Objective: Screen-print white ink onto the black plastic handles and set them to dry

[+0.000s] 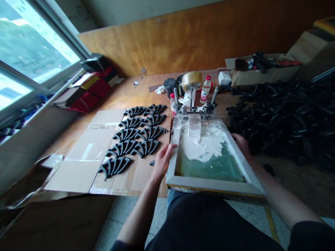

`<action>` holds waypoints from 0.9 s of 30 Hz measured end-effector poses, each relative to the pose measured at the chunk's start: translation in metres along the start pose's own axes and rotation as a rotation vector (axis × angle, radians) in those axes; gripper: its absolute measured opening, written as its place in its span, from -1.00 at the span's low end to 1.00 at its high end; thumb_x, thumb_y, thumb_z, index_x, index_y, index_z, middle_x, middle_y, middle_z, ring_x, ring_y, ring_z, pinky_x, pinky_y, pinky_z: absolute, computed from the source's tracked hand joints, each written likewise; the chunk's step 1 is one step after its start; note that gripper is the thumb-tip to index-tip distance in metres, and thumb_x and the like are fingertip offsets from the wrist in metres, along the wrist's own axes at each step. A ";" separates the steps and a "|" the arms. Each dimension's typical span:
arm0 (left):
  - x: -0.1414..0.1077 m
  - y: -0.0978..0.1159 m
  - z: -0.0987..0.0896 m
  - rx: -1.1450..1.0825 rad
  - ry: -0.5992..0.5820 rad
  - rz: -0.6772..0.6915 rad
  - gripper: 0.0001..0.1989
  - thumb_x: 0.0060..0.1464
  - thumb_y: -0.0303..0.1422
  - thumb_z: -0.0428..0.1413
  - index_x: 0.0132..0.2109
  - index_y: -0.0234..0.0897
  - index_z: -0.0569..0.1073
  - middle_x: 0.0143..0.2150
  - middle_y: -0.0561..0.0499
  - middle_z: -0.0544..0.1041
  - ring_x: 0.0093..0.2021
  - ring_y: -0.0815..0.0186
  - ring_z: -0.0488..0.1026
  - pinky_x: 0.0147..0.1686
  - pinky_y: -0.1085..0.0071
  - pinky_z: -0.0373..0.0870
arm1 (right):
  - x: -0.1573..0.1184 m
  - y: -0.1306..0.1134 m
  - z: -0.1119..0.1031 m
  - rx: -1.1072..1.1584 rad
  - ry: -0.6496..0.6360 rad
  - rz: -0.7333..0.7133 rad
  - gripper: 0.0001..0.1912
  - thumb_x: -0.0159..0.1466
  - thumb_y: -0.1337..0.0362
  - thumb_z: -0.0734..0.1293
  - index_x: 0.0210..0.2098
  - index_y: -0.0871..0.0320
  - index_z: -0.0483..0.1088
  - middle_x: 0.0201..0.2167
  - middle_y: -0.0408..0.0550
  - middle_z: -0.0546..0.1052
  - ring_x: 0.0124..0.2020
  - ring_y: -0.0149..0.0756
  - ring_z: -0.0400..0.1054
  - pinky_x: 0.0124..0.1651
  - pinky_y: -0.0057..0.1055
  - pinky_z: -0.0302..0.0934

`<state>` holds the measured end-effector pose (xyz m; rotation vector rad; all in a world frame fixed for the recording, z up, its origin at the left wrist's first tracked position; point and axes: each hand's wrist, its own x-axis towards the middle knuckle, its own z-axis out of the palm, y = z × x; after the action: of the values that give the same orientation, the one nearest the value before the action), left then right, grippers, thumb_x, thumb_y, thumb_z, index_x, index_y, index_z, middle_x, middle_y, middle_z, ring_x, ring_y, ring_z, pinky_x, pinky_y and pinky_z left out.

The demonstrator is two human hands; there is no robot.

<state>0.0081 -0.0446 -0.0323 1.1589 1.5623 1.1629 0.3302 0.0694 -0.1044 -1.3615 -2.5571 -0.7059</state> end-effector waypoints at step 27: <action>0.002 -0.086 0.018 0.242 -0.012 -0.185 -0.43 0.09 -0.14 0.12 0.23 -0.18 0.34 -0.46 0.11 0.43 -0.47 0.38 0.37 -0.43 0.48 0.28 | 0.013 -0.095 -0.049 0.765 -0.091 -0.295 -0.67 0.19 0.54 0.23 -0.16 0.14 0.49 -0.20 -0.02 0.55 -0.20 -0.25 0.39 -0.19 -0.40 0.21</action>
<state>0.0087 -0.0515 -0.1197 1.1437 1.7964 0.8621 0.2418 0.0105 -0.0879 -0.7821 -2.6684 0.3125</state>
